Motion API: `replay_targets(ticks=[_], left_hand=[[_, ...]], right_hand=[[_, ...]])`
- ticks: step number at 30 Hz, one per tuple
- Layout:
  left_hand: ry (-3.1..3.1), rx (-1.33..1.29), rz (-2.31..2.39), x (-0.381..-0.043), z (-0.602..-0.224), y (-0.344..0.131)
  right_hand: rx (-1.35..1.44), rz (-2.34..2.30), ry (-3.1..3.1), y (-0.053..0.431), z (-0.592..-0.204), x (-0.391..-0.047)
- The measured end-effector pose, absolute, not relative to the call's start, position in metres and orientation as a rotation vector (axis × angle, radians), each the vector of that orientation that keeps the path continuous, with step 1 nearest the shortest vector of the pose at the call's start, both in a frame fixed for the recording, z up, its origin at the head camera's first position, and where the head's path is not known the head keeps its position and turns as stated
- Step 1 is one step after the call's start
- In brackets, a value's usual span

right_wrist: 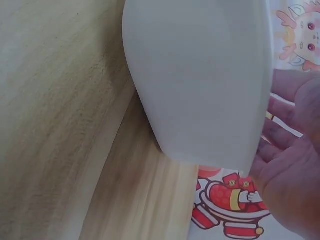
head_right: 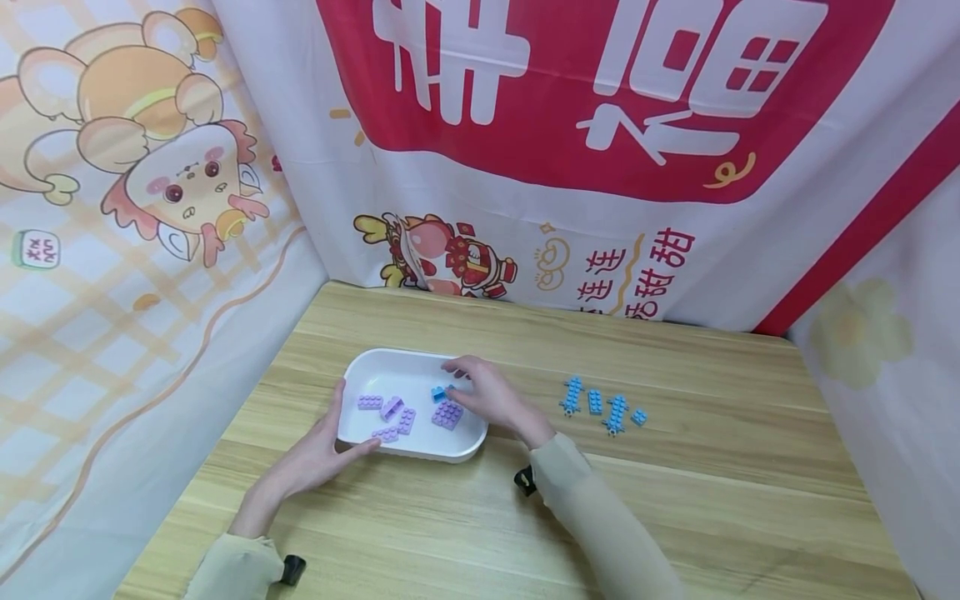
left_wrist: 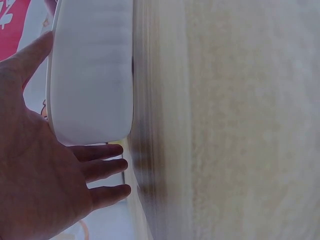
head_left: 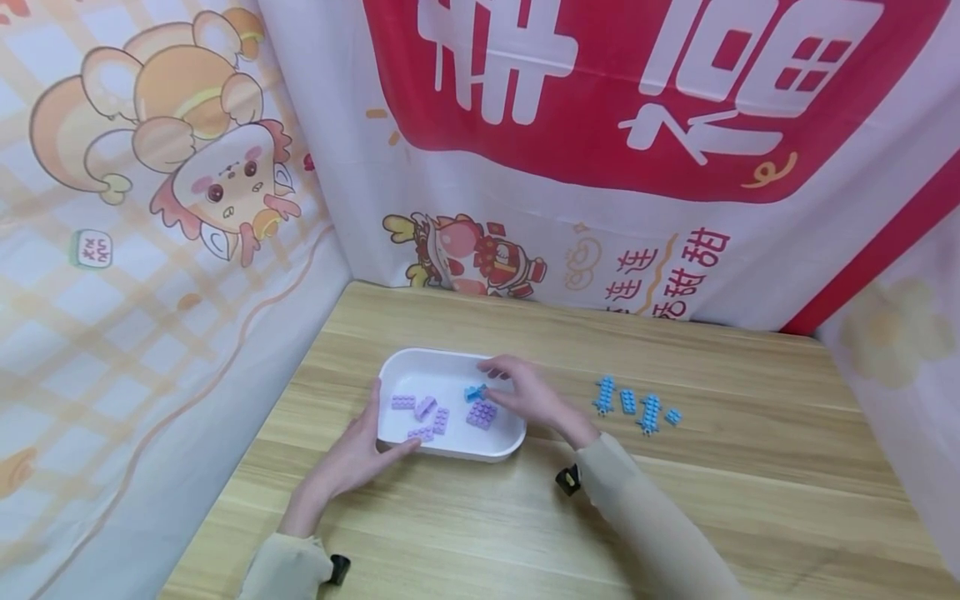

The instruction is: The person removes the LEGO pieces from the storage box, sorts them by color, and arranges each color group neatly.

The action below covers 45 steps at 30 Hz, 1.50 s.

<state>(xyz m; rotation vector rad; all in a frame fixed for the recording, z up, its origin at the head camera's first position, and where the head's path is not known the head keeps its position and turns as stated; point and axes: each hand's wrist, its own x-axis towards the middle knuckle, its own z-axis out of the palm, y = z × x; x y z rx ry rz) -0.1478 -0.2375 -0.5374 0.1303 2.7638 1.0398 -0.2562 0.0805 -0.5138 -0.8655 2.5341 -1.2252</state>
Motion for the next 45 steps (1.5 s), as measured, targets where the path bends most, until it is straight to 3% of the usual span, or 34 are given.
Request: replay_targets(ticks=[15,21,45], left_hand=[[2.756,0.125,1.022,-0.148,-0.537,-0.238],[2.768,0.135,1.026,-0.149,-0.537,-0.238],[2.754,0.116,1.024,-0.147,-0.537,-0.239]], right_hand=[[-1.103,-0.640,2.725,0.045,-0.525,-0.262],[-1.065,-0.491,2.769,0.042,-0.531,-0.263],[-1.029,-0.653,2.813,0.042,-0.533,-0.260]])
